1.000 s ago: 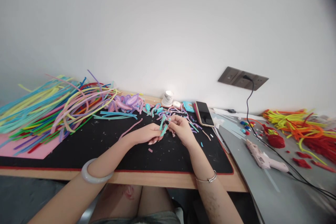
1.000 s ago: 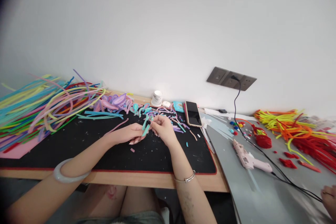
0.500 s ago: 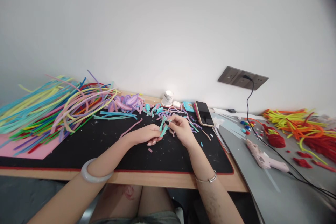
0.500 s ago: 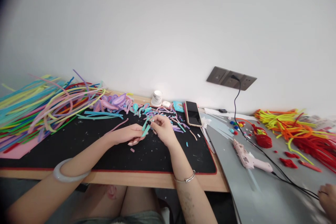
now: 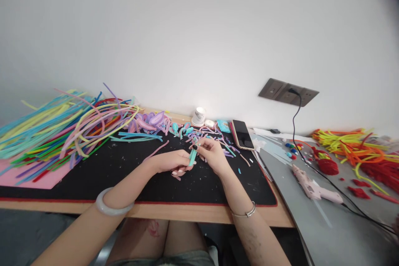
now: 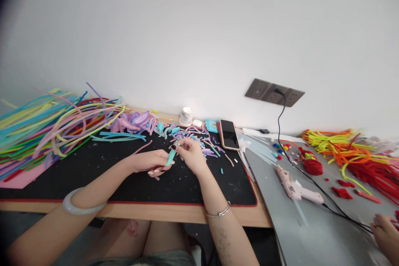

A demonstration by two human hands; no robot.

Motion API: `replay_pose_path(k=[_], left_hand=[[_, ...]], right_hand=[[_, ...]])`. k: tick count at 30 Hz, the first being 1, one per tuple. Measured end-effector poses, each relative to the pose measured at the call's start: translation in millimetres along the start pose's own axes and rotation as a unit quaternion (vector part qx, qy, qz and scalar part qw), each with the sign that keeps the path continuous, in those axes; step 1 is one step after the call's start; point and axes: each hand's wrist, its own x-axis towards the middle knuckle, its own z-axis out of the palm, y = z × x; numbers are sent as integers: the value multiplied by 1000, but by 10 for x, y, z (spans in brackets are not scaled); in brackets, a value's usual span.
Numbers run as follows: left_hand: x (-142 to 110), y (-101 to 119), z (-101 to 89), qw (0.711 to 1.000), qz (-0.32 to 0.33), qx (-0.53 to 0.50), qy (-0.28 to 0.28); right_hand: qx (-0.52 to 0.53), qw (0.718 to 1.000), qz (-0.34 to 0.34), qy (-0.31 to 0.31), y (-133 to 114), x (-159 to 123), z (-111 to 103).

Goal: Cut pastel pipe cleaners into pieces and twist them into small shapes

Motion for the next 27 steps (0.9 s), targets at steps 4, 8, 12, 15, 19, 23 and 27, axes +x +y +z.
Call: replay_pose_path(k=[4, 8, 12, 15, 19, 23, 27], left_hand=[[6, 0, -1, 1000, -7, -5, 3], [9, 3, -1, 1000, -18, -4, 3], [-1, 17, 18, 1000, -16, -11, 3], [-12, 34, 36, 1000, -15, -10, 1], [-18, 47, 45, 1000, -20, -11, -2], [-5, 28, 29, 1000, -20, -10, 3], [22, 13, 14, 1000, -2, 4, 26]], right_hand=[[10, 1000, -4, 24, -29, 2, 35], [23, 999, 4, 41, -50, 4, 60], [43, 997, 10, 65, -38, 7, 70], [43, 996, 7, 76, -39, 2, 73], [37, 996, 3, 77, -53, -3, 80], [42, 996, 0, 83, -35, 8, 81], [57, 994, -21, 86, 3, 18, 55]])
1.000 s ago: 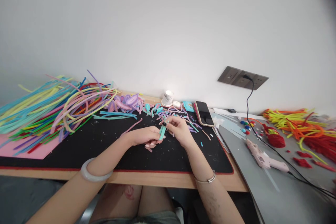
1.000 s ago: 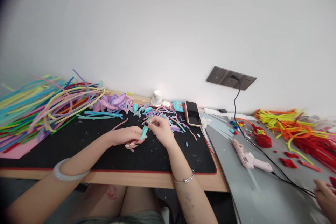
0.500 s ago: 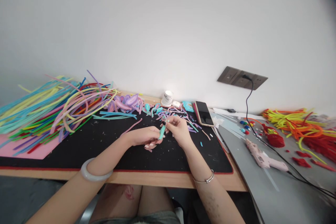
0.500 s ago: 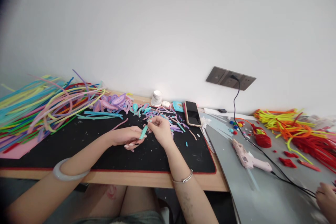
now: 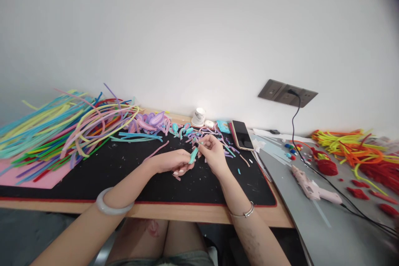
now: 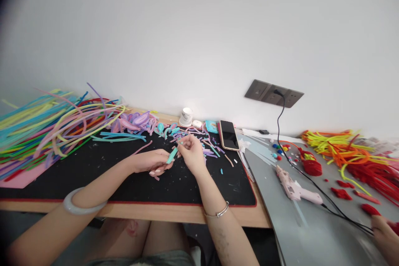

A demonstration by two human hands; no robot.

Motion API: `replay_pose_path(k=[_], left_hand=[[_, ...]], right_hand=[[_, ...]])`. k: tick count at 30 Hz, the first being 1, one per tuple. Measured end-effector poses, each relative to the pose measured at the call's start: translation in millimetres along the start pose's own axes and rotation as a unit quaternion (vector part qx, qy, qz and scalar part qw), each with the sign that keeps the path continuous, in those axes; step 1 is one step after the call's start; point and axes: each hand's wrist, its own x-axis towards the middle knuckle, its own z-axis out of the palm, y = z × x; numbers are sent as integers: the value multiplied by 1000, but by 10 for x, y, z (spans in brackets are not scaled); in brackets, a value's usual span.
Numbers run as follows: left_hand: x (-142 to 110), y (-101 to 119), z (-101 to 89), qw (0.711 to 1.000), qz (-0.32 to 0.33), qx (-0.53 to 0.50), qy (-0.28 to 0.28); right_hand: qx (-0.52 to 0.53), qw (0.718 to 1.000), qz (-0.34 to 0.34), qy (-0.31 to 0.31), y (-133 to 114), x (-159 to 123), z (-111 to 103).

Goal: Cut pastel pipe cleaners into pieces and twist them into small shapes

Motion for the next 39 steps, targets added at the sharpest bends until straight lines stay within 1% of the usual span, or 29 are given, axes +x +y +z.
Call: replay_pose_path(k=[3, 6, 11, 21, 29, 36, 39], left_hand=[[13, 12, 4, 999, 44, -7, 18], [17, 25, 16, 996, 82, -14, 39], [23, 22, 42, 992, 87, 74, 56], [70, -27, 78, 977, 98, 154, 114], [92, -78, 72, 967, 113, 198, 118], [99, -50, 56, 984, 93, 126, 88], [92, -42, 50, 985, 93, 110, 90]], right_hand=[[5, 1000, -15, 9, 5, 4, -29], [-12, 999, -16, 30, 1, 8, -43], [-21, 999, -18, 47, 20, 18, -39], [-36, 997, -12, 66, 59, 27, -50], [-42, 996, -13, 75, 54, 29, -52], [-39, 997, -18, 71, 59, 34, -60], [-39, 996, -21, 72, 49, 31, -54]])
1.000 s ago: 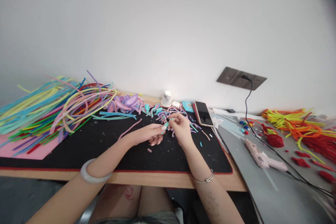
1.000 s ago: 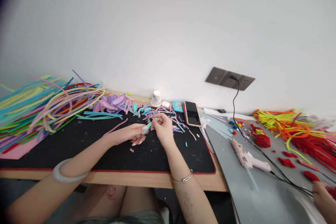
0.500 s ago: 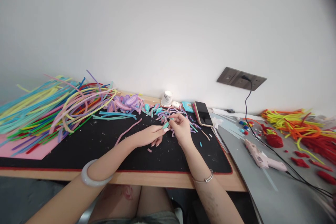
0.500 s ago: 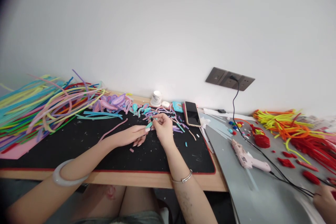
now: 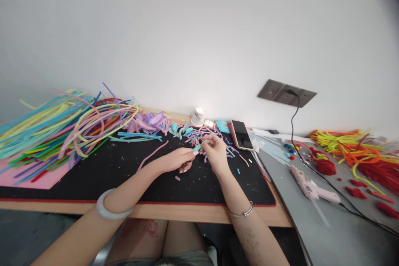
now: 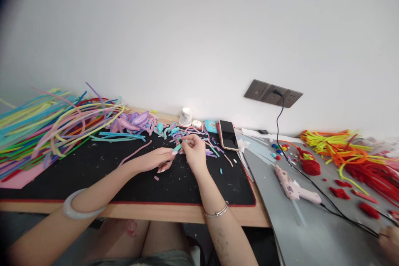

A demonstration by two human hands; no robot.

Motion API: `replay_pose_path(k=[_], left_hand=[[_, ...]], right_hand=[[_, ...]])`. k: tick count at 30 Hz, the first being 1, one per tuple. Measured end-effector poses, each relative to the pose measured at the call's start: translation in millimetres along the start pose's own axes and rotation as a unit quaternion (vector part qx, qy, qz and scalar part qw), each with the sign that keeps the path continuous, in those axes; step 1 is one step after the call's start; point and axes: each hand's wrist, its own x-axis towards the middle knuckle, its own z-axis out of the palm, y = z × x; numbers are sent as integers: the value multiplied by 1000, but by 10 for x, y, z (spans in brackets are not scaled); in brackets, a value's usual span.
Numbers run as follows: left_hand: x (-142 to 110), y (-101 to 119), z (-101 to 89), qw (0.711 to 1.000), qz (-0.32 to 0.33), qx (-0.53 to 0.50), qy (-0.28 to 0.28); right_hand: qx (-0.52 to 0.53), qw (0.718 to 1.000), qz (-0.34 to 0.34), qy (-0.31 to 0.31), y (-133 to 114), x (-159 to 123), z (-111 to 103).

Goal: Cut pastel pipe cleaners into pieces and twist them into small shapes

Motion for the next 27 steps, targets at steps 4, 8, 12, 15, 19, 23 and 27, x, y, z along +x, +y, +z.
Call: replay_pose_path(k=[4, 8, 12, 15, 19, 23, 27], left_hand=[[-8, -3, -7, 1000, 29, 8, 9], [-5, -6, -12, 998, 47, 11, 28], [11, 6, -37, 990, 83, 11, 112], [14, 36, -68, 973, 131, 4, 191], [5, 69, -89, 959, 163, -22, 229], [0, 64, -81, 963, 158, -24, 216], [-10, 51, -67, 968, 150, -12, 199]], right_hand=[[6, 1000, 1, 0, -18, -4, 4], [29, 999, 26, 9, -27, 5, -9], [98, 988, 117, 25, -25, 19, -35], [135, 978, 159, 21, -32, 12, -39], [184, 964, 193, -15, -40, -16, -22], [224, 942, 240, -67, -17, -32, -12], [231, 923, 283, -119, -1, -34, -11]])
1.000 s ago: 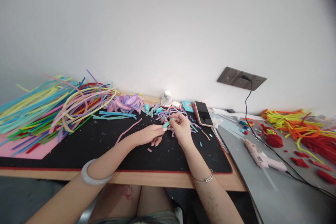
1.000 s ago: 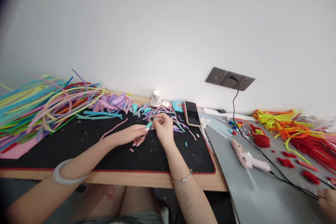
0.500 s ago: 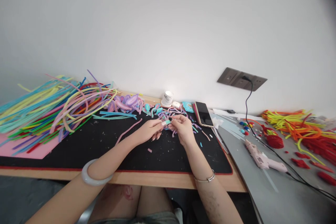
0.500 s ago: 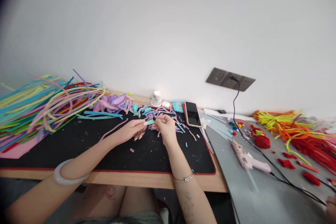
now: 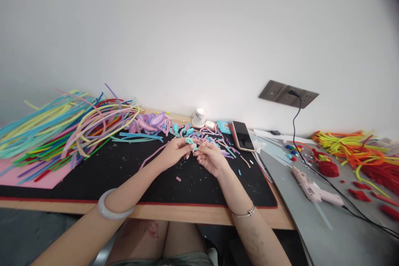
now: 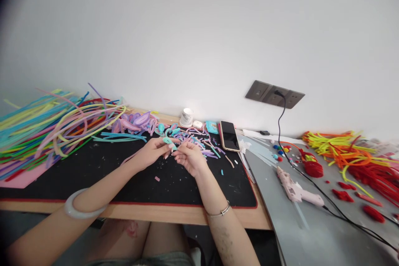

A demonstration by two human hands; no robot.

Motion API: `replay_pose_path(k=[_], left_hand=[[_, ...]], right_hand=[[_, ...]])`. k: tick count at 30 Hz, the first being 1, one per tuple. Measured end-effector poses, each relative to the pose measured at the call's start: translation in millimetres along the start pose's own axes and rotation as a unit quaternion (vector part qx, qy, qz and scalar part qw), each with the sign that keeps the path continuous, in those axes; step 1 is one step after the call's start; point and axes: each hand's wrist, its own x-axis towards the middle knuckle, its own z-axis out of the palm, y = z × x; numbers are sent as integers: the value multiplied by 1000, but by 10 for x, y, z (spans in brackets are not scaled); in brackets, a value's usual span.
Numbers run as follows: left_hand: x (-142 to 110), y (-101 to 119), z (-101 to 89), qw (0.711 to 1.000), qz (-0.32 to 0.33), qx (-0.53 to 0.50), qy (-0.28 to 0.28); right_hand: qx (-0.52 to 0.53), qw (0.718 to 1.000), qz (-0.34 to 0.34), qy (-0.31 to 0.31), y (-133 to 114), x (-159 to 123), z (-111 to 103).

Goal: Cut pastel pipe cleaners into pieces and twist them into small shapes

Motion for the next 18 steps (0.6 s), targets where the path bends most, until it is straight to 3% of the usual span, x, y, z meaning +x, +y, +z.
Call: replay_pose_path(k=[3, 6, 9, 11, 14, 16, 18], left_hand=[[-9, 5, 4, 1000, -4, 2, -8], [2, 4, -6, 999, 16, 14, 29], [40, -35, -47, 992, 49, 31, 108], [67, -81, -80, 990, 20, 17, 137], [82, -135, -89, 995, -37, 22, 95], [67, -142, -52, 998, -32, 55, 24], [36, -137, 7, 998, -22, 60, -9]], right_hand=[[-10, 999, 29, -16, 3, -14, 19], [-66, 997, 25, -25, 18, -27, 51], [-146, 988, -50, 18, 30, -15, 75], [-186, 971, -130, 71, 5, 3, 92], [-253, 934, -233, 98, -116, 13, 171], [-329, 901, -275, 69, -243, 4, 293], [-439, 846, -302, 7, -374, 1, 477]])
